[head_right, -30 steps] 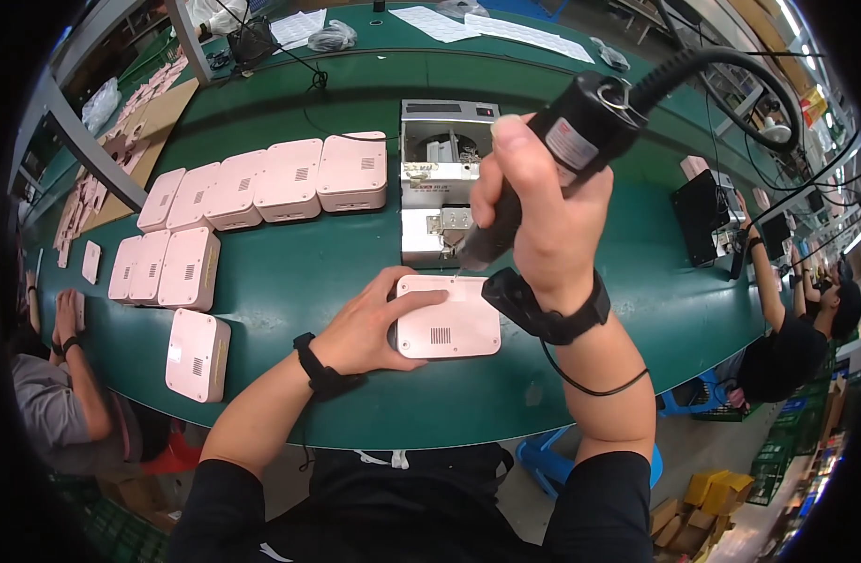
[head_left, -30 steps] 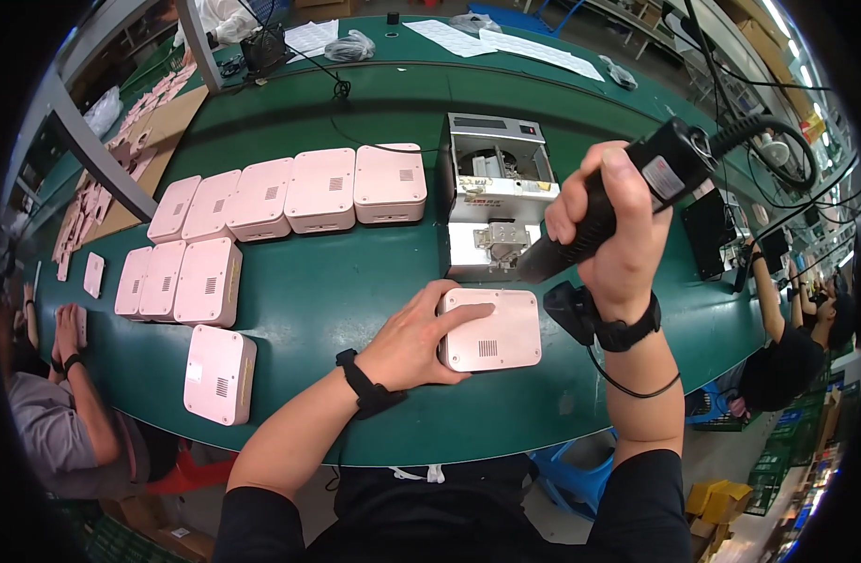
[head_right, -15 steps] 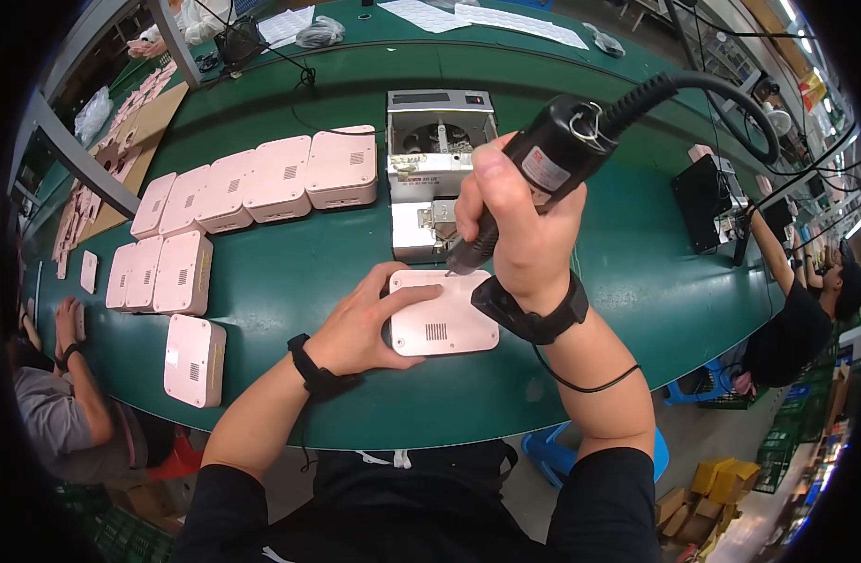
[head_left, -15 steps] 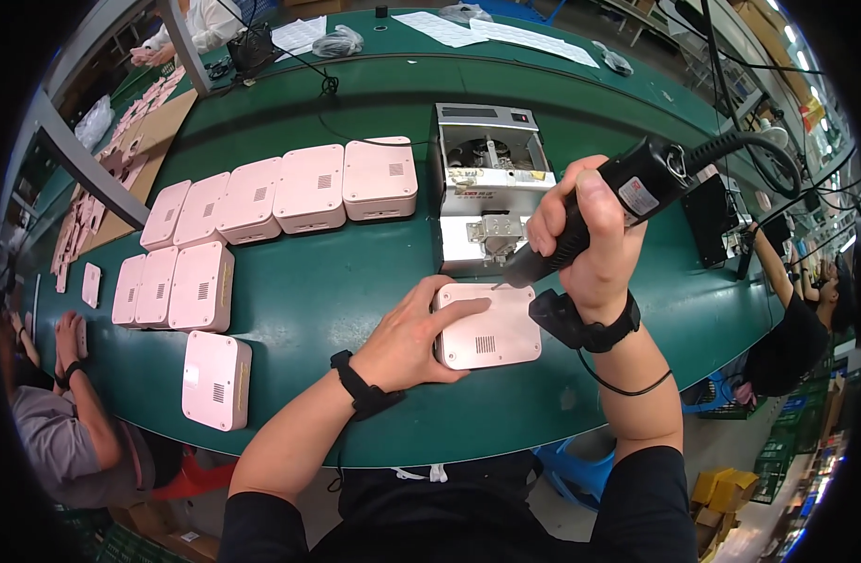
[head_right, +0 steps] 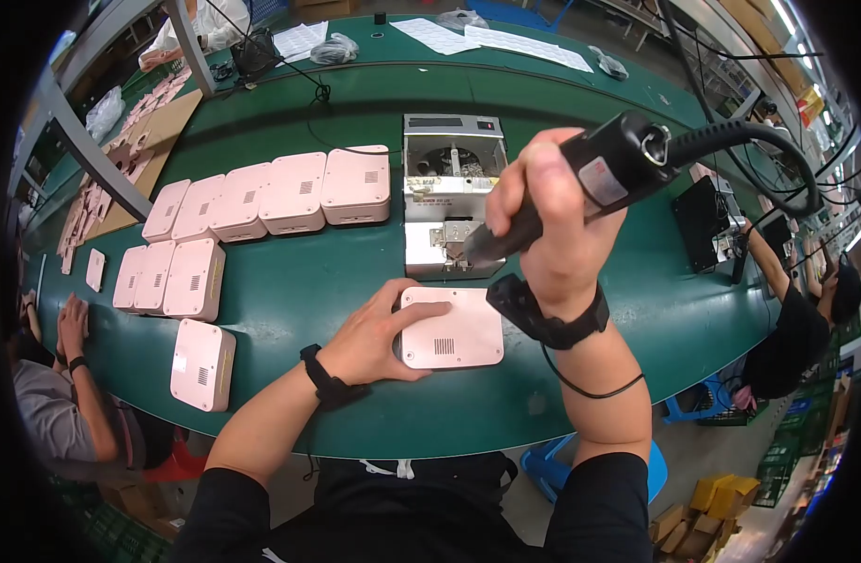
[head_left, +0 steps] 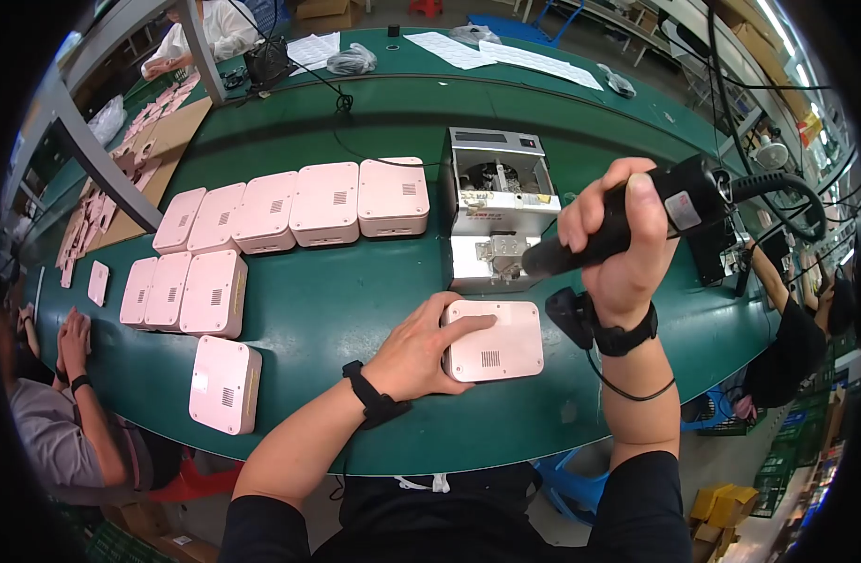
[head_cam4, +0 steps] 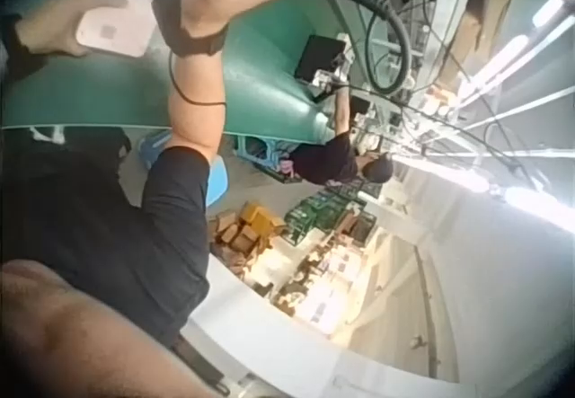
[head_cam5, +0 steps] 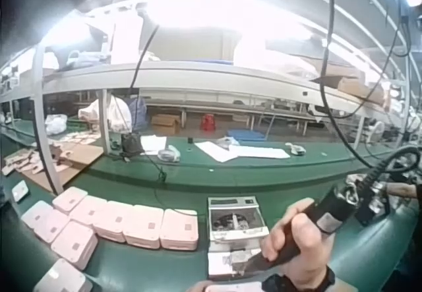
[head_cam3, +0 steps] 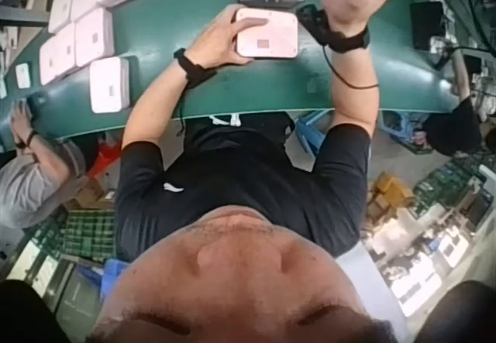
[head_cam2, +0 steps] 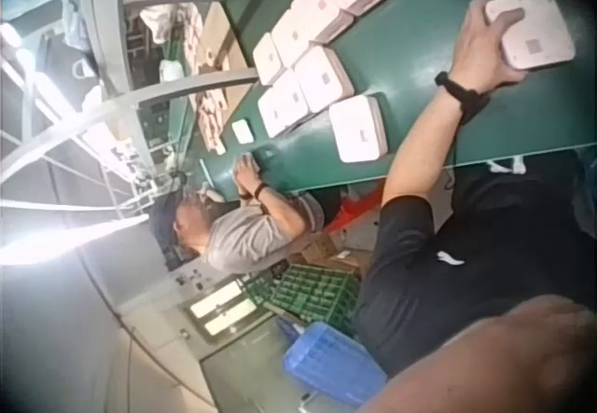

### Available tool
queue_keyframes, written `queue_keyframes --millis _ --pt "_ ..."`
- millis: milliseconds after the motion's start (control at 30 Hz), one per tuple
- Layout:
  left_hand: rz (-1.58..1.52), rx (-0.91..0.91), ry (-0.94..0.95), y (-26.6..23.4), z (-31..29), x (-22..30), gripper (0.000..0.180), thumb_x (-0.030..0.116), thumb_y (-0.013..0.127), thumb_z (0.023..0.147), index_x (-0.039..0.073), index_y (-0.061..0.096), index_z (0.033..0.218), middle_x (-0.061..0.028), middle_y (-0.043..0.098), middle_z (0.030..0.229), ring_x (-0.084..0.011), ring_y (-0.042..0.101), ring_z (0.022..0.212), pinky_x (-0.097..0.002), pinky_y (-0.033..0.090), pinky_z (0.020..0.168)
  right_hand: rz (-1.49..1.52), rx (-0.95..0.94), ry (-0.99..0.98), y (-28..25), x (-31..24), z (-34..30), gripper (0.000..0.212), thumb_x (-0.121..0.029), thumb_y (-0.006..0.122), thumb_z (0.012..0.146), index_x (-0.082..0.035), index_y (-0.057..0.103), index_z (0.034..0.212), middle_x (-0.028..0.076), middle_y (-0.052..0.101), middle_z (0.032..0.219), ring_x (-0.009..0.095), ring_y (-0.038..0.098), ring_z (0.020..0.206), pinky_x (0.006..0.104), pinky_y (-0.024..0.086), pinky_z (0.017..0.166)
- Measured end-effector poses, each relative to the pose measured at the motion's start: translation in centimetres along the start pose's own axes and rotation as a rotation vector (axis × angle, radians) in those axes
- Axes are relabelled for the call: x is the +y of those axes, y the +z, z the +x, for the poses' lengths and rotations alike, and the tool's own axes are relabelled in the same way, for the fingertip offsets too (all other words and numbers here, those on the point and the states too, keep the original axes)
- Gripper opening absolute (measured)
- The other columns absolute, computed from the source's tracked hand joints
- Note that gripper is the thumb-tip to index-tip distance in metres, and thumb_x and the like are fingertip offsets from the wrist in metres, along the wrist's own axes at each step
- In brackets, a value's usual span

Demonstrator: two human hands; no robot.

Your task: Using an electric screwdriver to fasten screws into pink plastic electronic housings on an assembly line.

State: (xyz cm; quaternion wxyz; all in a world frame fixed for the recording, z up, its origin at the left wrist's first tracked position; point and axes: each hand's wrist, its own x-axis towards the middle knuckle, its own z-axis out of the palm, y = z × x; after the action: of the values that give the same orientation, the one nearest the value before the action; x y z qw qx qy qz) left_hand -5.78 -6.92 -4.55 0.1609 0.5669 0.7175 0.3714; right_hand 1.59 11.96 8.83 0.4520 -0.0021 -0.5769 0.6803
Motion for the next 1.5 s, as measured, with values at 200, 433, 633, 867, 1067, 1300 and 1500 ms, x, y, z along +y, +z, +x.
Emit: queue_keyframes --millis 200,433,633,867,1067,1300,1500 --pt "-0.001 0.005 -0.009 0.1 -0.2 0.1 0.078 0.022 0.085 0.060 0.025 0.057 0.133 -0.0148 0.044 0.130 -0.0360 0.052 0.118 -0.0422 0.046 0.100 -0.222 -0.065 0.064 0.3 1.0 1.1 0.024 -0.027 0.050 0.096 -0.003 0.050 0.095 0.007 0.049 0.061 0.016 0.046 0.047 0.0325 0.042 0.049" --pt "-0.020 0.032 0.013 0.0 -0.1 -0.3 0.078 0.021 0.085 0.060 0.024 0.056 0.132 -0.0148 0.044 0.130 -0.0354 0.051 0.119 -0.0428 0.045 0.101 -0.095 -0.174 0.129 2.5 -0.1 -1.4 0.029 -0.033 0.047 0.097 -0.004 0.048 0.098 0.007 0.048 0.062 0.017 0.047 0.049 0.0328 0.044 0.052" --pt "-0.021 0.023 0.019 0.0 0.0 -0.2 0.078 0.021 0.085 0.060 0.024 0.057 0.132 -0.0144 0.044 0.130 -0.0348 0.050 0.121 -0.0429 0.044 0.102 -0.022 -0.227 0.188 3.5 0.5 -2.0 0.031 -0.035 0.047 0.096 -0.004 0.047 0.097 0.007 0.047 0.062 0.016 0.046 0.049 0.0330 0.043 0.052" --pt "-0.020 0.034 0.011 0.1 -0.3 -0.4 0.078 0.020 0.085 0.059 0.024 0.057 0.132 -0.0138 0.044 0.130 -0.0343 0.049 0.122 -0.0433 0.044 0.103 -0.033 -0.243 0.201 2.8 1.7 -1.5 0.032 -0.036 0.047 0.097 -0.005 0.048 0.097 0.007 0.047 0.062 0.016 0.046 0.049 0.0329 0.043 0.052" --pt "-0.023 0.025 0.015 0.2 -0.2 -0.5 0.079 0.021 0.085 0.059 0.024 0.057 0.133 -0.0138 0.044 0.130 -0.0342 0.049 0.122 -0.0432 0.044 0.103 -0.018 -0.193 0.220 2.7 1.6 -1.4 0.032 -0.037 0.046 0.097 -0.005 0.048 0.097 0.006 0.047 0.062 0.016 0.047 0.049 0.0329 0.043 0.052" --pt "-0.016 0.035 0.018 0.2 -0.2 -0.5 0.079 0.021 0.085 0.058 0.023 0.057 0.132 -0.0137 0.044 0.130 -0.0340 0.049 0.122 -0.0432 0.044 0.104 -0.004 -0.187 0.214 2.5 1.4 -1.5 0.032 -0.037 0.045 0.097 -0.006 0.048 0.097 0.006 0.047 0.063 0.017 0.047 0.051 0.0327 0.043 0.054" --pt "-0.014 0.034 0.011 0.2 -0.2 -0.4 0.079 0.020 0.086 0.058 0.023 0.058 0.132 -0.0144 0.044 0.130 -0.0344 0.048 0.122 -0.0433 0.043 0.104 0.050 -0.185 0.235 2.7 1.4 -1.9 0.030 -0.035 0.046 0.096 -0.005 0.048 0.097 0.006 0.047 0.063 0.017 0.047 0.050 0.0329 0.042 0.053"
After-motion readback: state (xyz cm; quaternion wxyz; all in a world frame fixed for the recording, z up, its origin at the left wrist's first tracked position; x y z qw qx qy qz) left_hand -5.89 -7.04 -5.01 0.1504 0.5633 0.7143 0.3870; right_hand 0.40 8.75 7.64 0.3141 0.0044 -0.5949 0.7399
